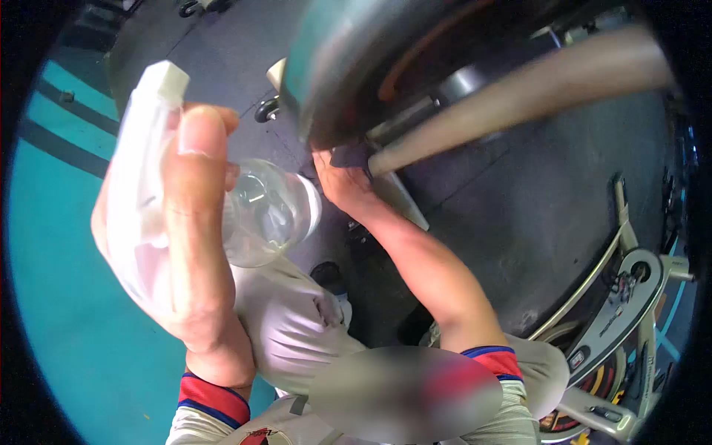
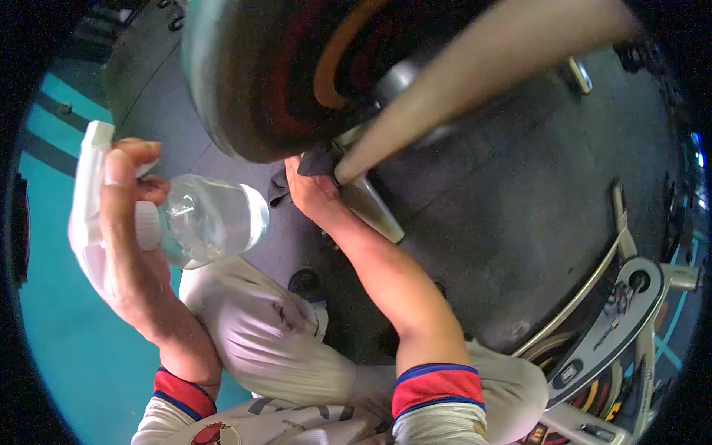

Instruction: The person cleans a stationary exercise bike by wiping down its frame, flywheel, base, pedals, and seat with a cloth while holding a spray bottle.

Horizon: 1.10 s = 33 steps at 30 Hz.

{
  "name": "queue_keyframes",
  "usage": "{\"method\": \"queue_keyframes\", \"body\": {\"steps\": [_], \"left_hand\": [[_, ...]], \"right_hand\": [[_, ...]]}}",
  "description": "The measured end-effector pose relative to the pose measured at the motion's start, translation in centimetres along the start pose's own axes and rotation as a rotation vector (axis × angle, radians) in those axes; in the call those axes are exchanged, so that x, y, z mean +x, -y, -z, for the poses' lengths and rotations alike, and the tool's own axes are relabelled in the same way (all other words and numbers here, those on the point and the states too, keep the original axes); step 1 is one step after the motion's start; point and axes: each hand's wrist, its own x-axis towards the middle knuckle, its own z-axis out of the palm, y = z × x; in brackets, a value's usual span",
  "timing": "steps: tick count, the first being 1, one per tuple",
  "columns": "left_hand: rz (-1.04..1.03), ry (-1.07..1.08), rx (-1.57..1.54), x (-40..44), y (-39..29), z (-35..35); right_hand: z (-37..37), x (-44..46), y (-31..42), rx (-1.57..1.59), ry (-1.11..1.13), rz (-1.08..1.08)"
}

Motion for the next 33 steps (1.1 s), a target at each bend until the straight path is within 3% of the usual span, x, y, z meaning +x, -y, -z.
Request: {"method": "queue_keyframes", "body": {"steps": [1,2,4,6,9,11,15,17,20,23,24,27,28,31,33], "left_hand": [[-0.013,-0.014,-0.023,-0.4,-0.2,-0.4],[-0.027,-0.028,-0.046,-0.8,-0.5,-0.8],[-0.19,-0.053,-0.033,-1.4,-0.4,-0.6],[-0.451,-0.071,0.056,-1.9,0.0,-0.7],[-0.215,-0.091,-0.172,-2.3,-1.1,1.0],[-0.202,-0.091,-0.246,-3.0,-1.7,1.2],[-0.264,-0.022,-0.229,-3.5,-1.5,1.1],[-0.281,0.014,-0.22,-3.3,-1.4,0.9],[-0.265,0.05,-0.272,-3.4,-1.4,0.6],[-0.228,0.05,-0.319,-3.9,-2.8,0.3],[-0.211,0.046,-0.325,-4.2,-3.0,0.3],[-0.296,0.114,-0.293,-5.0,-4.0,0.1],[-0.254,0.046,-0.302,-5.2,-4.1,-0.3],[-0.232,0.107,-0.329,-5.2,-3.7,-0.1],[-0.234,0.194,-0.301,-6.1,-4.5,-0.3]], "right_hand": [[0.6,-0.9,0.3,-0.022,0.123,-0.074],[-0.8,-2.6,-0.1,-0.072,-0.141,0.006],[0.0,-7.3,-2.2,-0.014,0.378,-0.008],[1.1,-10.8,-4.7,-0.066,0.501,0.031],[6.4,-14.1,-8.2,0.022,0.507,-0.005],[6.1,-14.3,-7.5,-0.255,0.274,0.089],[1.3,-9.5,-4.6,0.022,-0.008,-0.283],[1.2,-9.9,-4.3,-0.066,0.024,-0.264],[0.9,-13.8,-7.5,-0.182,-0.084,0.09],[2.1,-14.7,-9.4,0.15,-0.127,-0.129],[1.3,-13.9,-9.0,0.194,-0.175,-0.335],[1.9,-8.6,-5.2,0.06,-0.006,-0.716],[1.3,-8.3,-5.8,0.003,-0.028,-0.651],[1.9,-13.2,-7.7,-0.11,-0.103,-0.22],[1.9,-14.3,-8.4,0.002,-0.081,-0.393]]}}
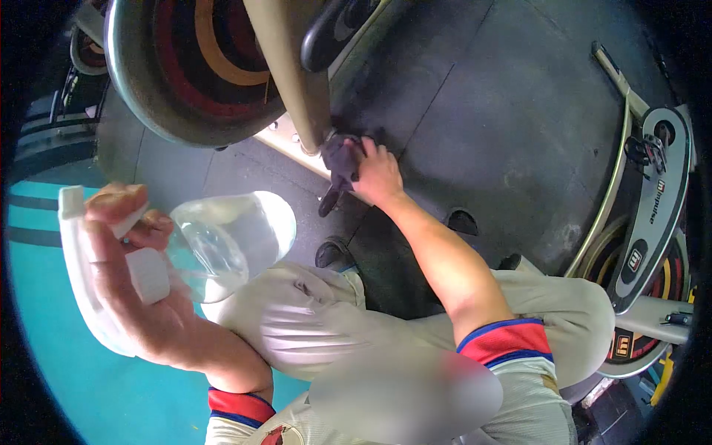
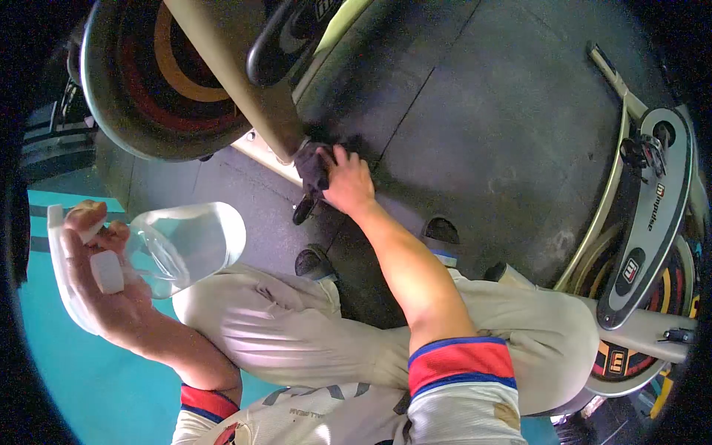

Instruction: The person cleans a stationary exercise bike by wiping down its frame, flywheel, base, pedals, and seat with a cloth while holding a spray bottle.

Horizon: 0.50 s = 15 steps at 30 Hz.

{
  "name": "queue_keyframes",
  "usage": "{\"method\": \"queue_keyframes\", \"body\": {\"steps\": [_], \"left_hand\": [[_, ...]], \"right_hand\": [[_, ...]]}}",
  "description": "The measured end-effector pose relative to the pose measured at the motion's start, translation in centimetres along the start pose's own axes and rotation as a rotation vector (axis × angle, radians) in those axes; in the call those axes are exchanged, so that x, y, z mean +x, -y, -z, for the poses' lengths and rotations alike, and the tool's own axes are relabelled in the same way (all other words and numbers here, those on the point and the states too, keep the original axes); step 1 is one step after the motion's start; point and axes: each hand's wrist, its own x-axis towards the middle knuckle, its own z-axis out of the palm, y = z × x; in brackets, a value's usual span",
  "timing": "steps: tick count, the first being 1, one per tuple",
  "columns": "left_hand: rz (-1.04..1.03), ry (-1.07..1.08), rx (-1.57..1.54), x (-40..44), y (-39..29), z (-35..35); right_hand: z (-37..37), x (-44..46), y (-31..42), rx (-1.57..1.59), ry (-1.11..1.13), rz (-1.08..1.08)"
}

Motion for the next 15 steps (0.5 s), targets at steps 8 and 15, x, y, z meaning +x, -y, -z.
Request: {"method": "queue_keyframes", "body": {"steps": [8,15], "left_hand": [[-0.03,0.166,0.163,-0.8,-0.2,0.5],[-0.008,0.146,0.104,-0.6,-0.6,0.1]], "right_hand": [[-2.3,-1.5,3.1,-0.264,-0.176,0.182],[2.2,-0.1,0.0,0.143,0.037,-0.354]]}}
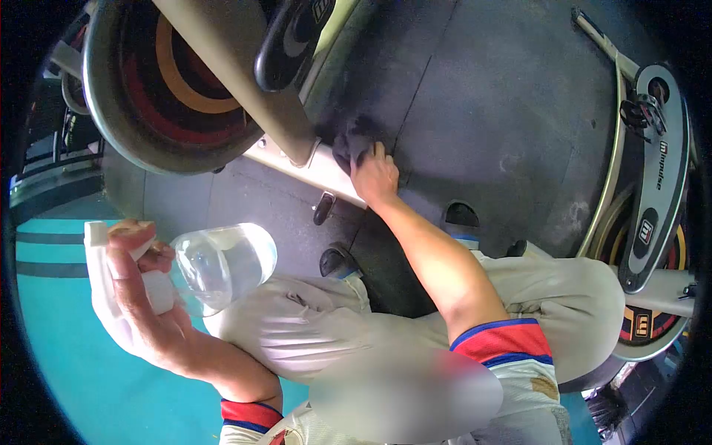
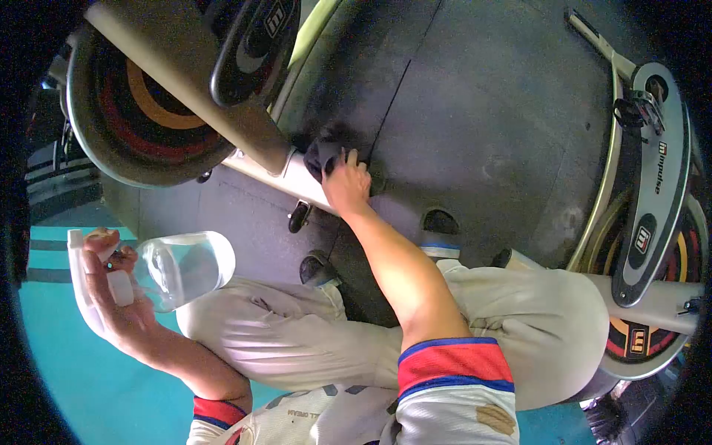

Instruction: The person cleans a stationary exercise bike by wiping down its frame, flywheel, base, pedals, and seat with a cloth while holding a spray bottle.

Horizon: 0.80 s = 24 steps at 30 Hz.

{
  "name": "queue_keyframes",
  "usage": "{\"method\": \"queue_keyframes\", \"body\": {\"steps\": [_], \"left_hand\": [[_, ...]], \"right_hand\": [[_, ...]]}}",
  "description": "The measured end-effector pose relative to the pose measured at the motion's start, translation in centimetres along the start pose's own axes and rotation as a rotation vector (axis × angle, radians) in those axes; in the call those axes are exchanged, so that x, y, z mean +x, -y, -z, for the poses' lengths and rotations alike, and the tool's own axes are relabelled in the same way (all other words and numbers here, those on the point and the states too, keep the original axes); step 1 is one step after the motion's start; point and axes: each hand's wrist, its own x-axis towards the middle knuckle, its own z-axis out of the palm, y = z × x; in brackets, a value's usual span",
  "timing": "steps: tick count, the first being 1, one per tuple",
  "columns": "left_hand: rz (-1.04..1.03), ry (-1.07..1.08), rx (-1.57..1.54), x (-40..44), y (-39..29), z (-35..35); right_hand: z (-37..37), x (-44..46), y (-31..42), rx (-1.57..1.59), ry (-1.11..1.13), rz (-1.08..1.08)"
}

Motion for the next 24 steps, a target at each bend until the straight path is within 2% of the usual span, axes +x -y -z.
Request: {"method": "queue_keyframes", "body": {"steps": [1,2,3,6,8,10,13,14,16,17,18,19,21,23,24], "left_hand": [[-0.005,0.016,0.0,0.1,-0.1,-0.1],[0.007,0.019,0.017,0.1,-0.2,-0.3],[0.018,0.021,0.033,0.0,-0.2,-0.5],[0.041,-0.006,0.113,0.4,1.1,-0.6],[0.074,-0.016,0.081,0.4,1.3,-0.6],[0.081,-0.006,0.074,0.4,1.5,-0.5],[0.082,-0.034,0.157,0.8,1.2,-1.1],[0.066,-0.027,0.199,1.1,0.9,-1.5],[0.021,0.028,0.239,1.8,0.6,-2.2],[0.03,0.038,0.196,1.9,0.5,-2.2],[0.046,0.029,0.165,1.9,0.3,-2.6],[0.068,0.02,0.135,1.8,0.2,-2.8],[0.104,0.005,0.148,1.7,0.4,-2.9],[0.109,-0.027,0.152,1.4,0.8,-3.7],[0.095,-0.025,0.136,1.4,1.3,-4.0]], "right_hand": [[0.2,1.4,1.1,0.08,0.073,-0.168],[-2.4,3.4,1.3,0.158,-0.02,-0.121],[-1.7,4.7,3.6,0.375,0.143,-0.211],[-1.0,6.7,10.7,1.172,-0.054,-0.374],[3.5,9.5,13.6,1.656,-0.099,-0.301],[5.7,9.8,14.2,1.868,-0.116,-0.311],[0.8,10.5,11.5,1.886,-0.147,-0.342],[-4.3,12.5,9.6,1.932,-0.152,-0.285],[-5.2,12.2,8.5,1.86,-0.014,-0.542],[-2.4,12.7,9.1,2.073,-0.028,-0.491],[0.3,13.3,9.8,2.226,-0.009,-0.342],[7.9,11.9,12.2,2.37,0.015,-0.193],[17.6,12.2,14.4,2.22,0.098,-0.324],[16.9,16.5,13.8,1.651,-0.151,-0.268],[15.0,18.9,13.0,1.472,-0.454,-0.081]]}}
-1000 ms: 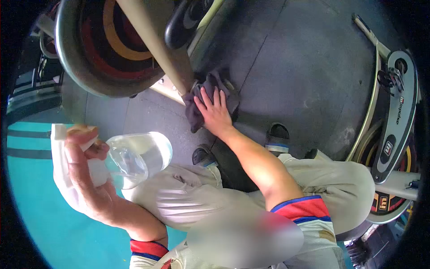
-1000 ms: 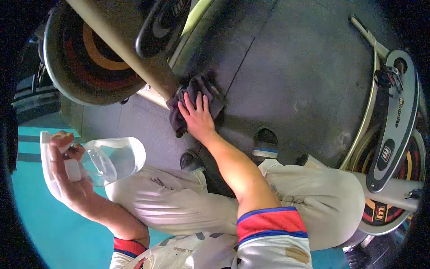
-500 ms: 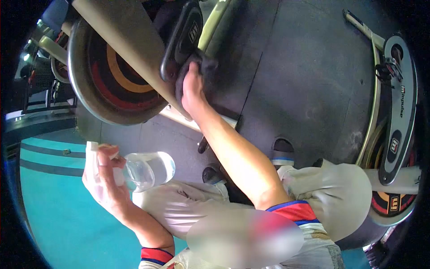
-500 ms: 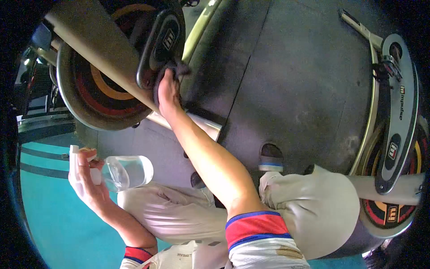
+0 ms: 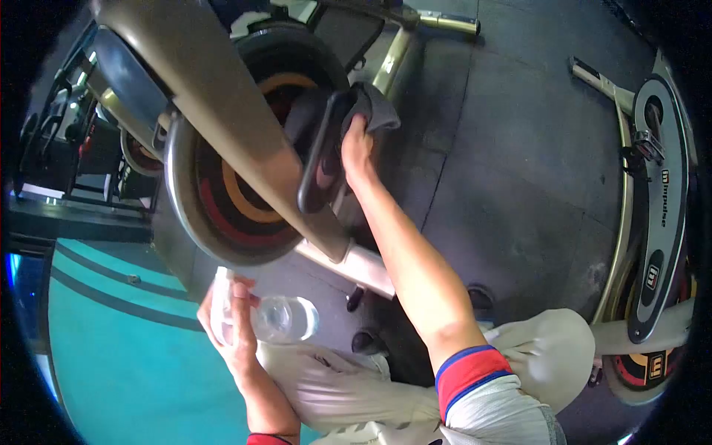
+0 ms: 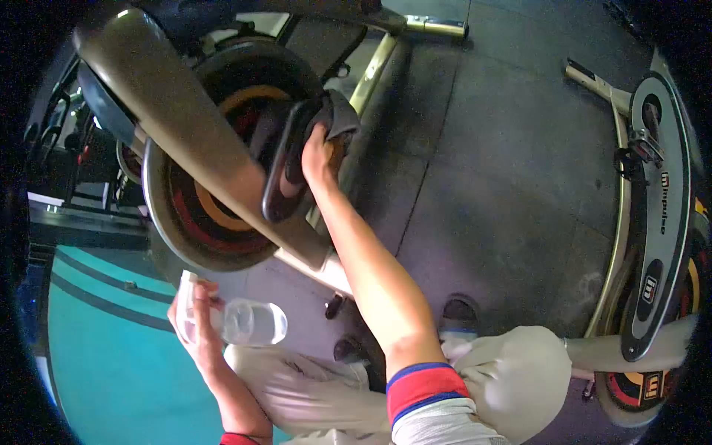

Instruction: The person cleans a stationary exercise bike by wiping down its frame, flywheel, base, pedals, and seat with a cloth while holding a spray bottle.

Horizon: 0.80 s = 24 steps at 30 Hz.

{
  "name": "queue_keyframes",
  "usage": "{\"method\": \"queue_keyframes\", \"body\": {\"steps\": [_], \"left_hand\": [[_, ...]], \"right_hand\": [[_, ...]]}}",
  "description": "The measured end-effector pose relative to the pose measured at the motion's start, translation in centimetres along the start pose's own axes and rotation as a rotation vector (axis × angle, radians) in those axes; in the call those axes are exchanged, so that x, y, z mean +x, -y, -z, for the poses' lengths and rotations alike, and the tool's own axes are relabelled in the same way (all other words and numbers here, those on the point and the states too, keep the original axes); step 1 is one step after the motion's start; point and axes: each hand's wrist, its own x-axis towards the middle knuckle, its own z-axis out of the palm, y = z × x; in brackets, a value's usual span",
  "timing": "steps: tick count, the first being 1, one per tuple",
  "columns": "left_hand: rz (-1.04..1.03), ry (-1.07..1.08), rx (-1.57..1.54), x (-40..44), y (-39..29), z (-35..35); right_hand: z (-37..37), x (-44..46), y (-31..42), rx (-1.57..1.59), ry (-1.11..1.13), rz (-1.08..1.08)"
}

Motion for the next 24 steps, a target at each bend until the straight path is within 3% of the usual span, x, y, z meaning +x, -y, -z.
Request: {"method": "queue_keyframes", "body": {"steps": [2,3,6,9,10,11,12,15,19,22,24], "left_hand": [[-0.006,0.051,0.0,0.8,-0.4,-0.1],[-0.01,0.05,0.017,1.1,-0.7,-0.1],[-0.029,0.049,0.044,1.7,-0.7,-0.7],[0.021,0.019,0.012,1.8,-0.6,-1.7],[0.01,0.072,0.02,2.1,-0.5,-1.7],[0.015,0.087,0.001,2.2,-0.5,-1.8],[0.02,0.102,-0.018,2.3,-0.5,-1.8],[0.017,0.123,-0.026,2.3,-0.3,-2.0],[-0.008,0.152,0.027,2.3,0.3,-2.3],[-0.017,0.145,0.061,2.9,0.7,-2.2],[-0.032,0.144,0.08,3.1,0.4,-2.3]], "right_hand": [[-0.3,-4.0,2.4,-0.201,0.091,0.344],[-0.9,-6.0,3.3,-0.253,-0.001,0.559],[0.3,-8.3,6.8,-0.428,0.173,1.048],[0.0,-1.0,7.7,-0.414,0.486,1.078],[-0.6,0.0,9.1,-0.464,0.477,0.78],[-1.5,1.9,9.8,-0.488,0.432,0.833],[-1.9,3.2,10.1,-0.386,0.48,0.563],[-0.4,5.2,7.8,0.152,0.438,-0.037],[1.6,4.5,-0.8,0.682,0.389,-0.56],[1.1,-1.8,-2.3,0.867,0.227,-0.601],[-0.1,-6.6,-1.5,0.805,0.023,-0.567]]}}
